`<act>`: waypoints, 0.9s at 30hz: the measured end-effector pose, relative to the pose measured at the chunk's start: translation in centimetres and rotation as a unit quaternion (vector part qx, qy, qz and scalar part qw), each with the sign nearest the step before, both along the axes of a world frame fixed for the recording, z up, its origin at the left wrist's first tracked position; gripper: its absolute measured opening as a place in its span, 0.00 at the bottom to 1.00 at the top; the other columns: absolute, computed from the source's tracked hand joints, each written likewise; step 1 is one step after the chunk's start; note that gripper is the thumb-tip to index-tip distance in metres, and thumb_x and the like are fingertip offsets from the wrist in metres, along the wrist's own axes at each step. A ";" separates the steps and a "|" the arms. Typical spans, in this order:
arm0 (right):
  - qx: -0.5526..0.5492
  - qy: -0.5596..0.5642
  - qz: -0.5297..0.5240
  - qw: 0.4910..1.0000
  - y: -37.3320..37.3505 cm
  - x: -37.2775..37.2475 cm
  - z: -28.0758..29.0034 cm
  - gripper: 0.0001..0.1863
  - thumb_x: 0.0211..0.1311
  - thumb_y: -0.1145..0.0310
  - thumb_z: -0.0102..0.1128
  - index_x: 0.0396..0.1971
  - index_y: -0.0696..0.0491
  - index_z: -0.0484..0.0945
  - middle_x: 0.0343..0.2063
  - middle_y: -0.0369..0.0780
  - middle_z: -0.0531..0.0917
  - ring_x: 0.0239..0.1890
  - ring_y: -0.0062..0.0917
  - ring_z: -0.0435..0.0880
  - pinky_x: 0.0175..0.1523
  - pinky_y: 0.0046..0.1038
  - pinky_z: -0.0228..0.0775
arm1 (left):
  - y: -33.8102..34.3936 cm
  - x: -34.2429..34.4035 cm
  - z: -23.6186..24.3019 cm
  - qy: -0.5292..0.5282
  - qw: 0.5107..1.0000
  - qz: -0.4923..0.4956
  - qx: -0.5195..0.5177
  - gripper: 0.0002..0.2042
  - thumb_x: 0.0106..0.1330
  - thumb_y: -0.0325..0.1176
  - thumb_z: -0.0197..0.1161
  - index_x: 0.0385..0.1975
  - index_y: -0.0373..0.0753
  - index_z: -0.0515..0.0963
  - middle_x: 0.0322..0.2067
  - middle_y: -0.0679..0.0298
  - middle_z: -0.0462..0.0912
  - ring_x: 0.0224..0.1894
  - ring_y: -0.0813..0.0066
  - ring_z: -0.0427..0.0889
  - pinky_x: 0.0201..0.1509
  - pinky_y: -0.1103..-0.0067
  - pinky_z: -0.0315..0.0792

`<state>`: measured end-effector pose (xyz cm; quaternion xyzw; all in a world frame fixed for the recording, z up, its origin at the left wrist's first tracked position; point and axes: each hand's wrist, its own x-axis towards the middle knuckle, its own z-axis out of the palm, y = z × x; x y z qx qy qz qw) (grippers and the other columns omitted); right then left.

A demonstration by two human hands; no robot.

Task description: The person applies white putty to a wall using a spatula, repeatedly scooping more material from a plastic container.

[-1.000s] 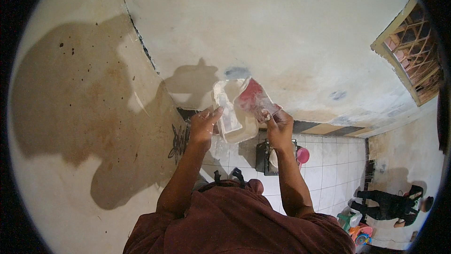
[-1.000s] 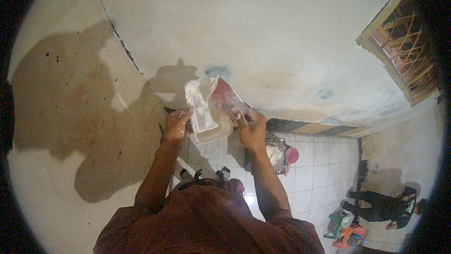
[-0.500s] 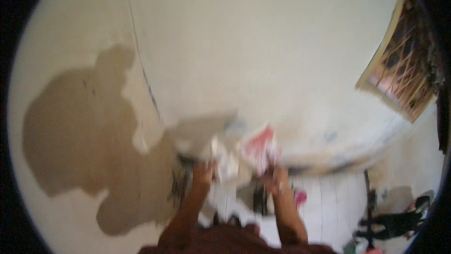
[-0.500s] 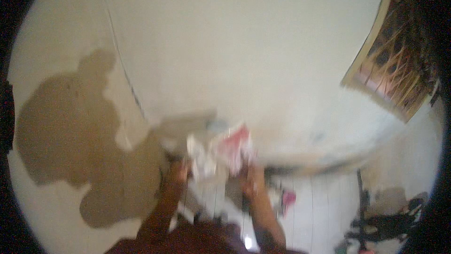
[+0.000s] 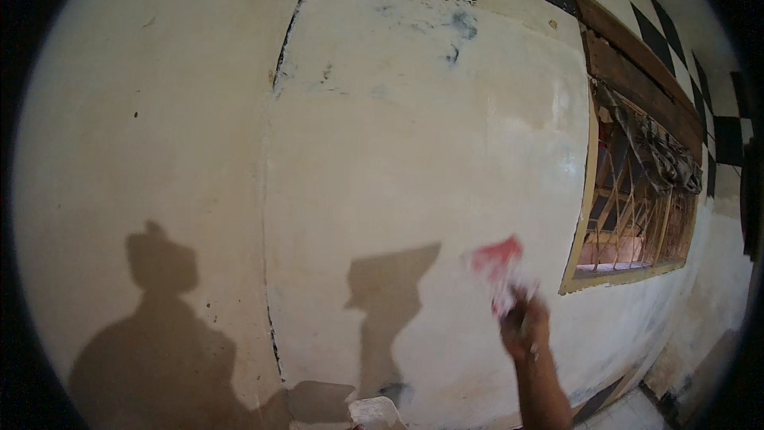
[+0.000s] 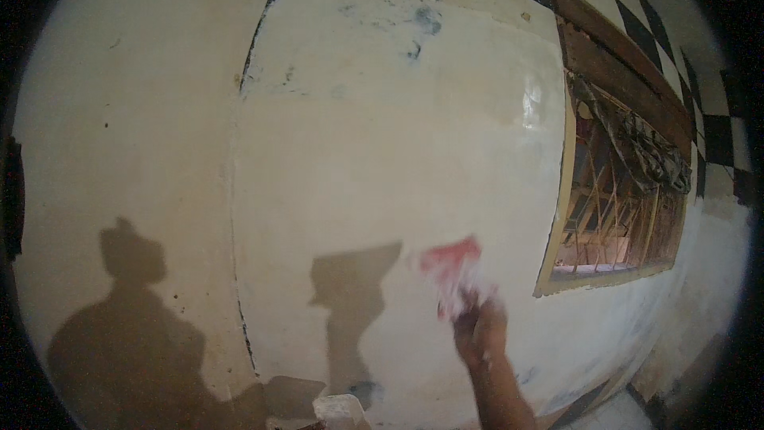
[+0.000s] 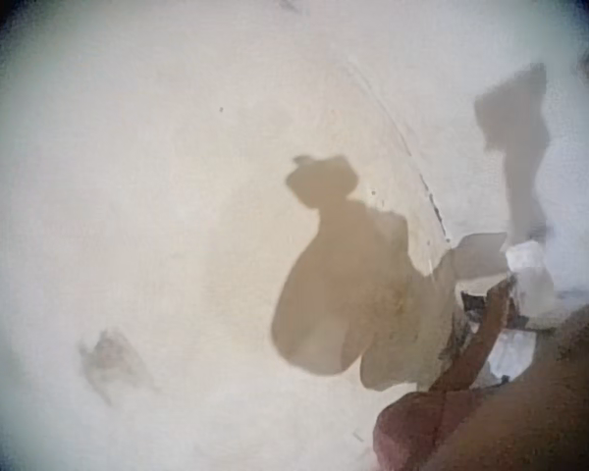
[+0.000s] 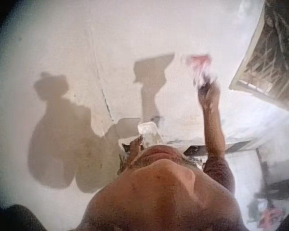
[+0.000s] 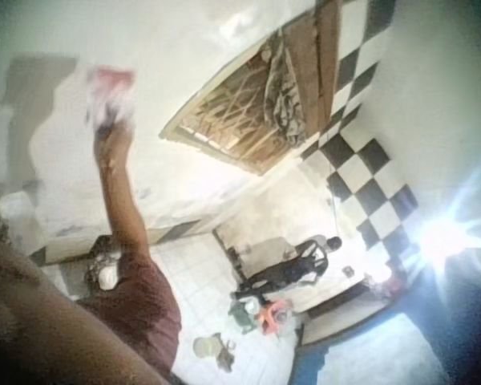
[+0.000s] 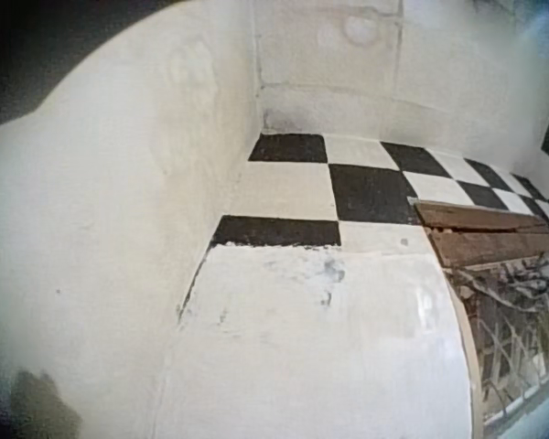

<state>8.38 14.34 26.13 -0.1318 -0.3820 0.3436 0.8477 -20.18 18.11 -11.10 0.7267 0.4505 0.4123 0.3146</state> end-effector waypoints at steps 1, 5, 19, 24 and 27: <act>0.039 -0.013 -0.030 0.999 2.1 0.8 2.6 0.07 0.61 0.72 0.50 0.38 0.54 0.72 0.37 0.39 0.77 0.40 0.28 0.75 0.39 0.32 0.69 | -0.7 -0.6 2.5 -0.164 0.969 -0.049 -0.176 0.25 0.67 0.49 0.54 0.58 0.39 0.69 0.45 0.59 0.74 0.43 0.66 0.72 0.45 0.69 0.68; 0.171 -0.209 -0.174 0.947 3.7 -1.1 16.1 0.09 0.61 0.74 0.52 0.42 0.58 0.70 0.38 0.40 0.76 0.42 0.26 0.76 0.45 0.31 0.72 | -0.1 -0.8 1.9 -0.245 0.938 -0.025 -0.243 0.24 0.66 0.49 0.55 0.56 0.40 0.72 0.43 0.63 0.75 0.40 0.72 0.70 0.42 0.72 0.67; 0.210 -0.462 -0.826 0.245 13.8 -11.2 42.8 0.15 0.61 0.72 0.49 0.48 0.52 0.73 0.40 0.44 0.79 0.43 0.40 0.81 0.43 0.39 0.77 | 1.0 -2.2 -0.4 -0.400 0.881 0.030 -0.251 0.14 0.68 0.43 0.53 0.43 0.43 0.80 0.12 0.78 0.63 0.13 0.87 0.58 0.15 0.85 0.54; 0.117 -0.538 -0.827 0.109 18.6 -15.2 43.5 0.17 0.64 0.66 0.52 0.53 0.52 0.72 0.47 0.44 0.77 0.50 0.36 0.79 0.44 0.32 0.81 | 0.8 -3.6 2.6 -0.461 0.825 0.017 -0.327 0.13 0.68 0.43 0.55 0.40 0.42 0.81 0.12 0.78 0.64 0.13 0.87 0.60 0.15 0.85 0.54; 0.116 -0.542 -0.825 0.115 19.7 -17.6 44.2 0.13 0.65 0.64 0.51 0.44 0.53 0.78 0.43 0.42 0.80 0.47 0.34 0.81 0.43 0.31 0.81 | 0.2 -4.5 3.5 -0.483 0.801 0.028 -0.352 0.12 0.67 0.42 0.56 0.39 0.42 0.81 0.12 0.78 0.66 0.13 0.87 0.61 0.15 0.85 0.55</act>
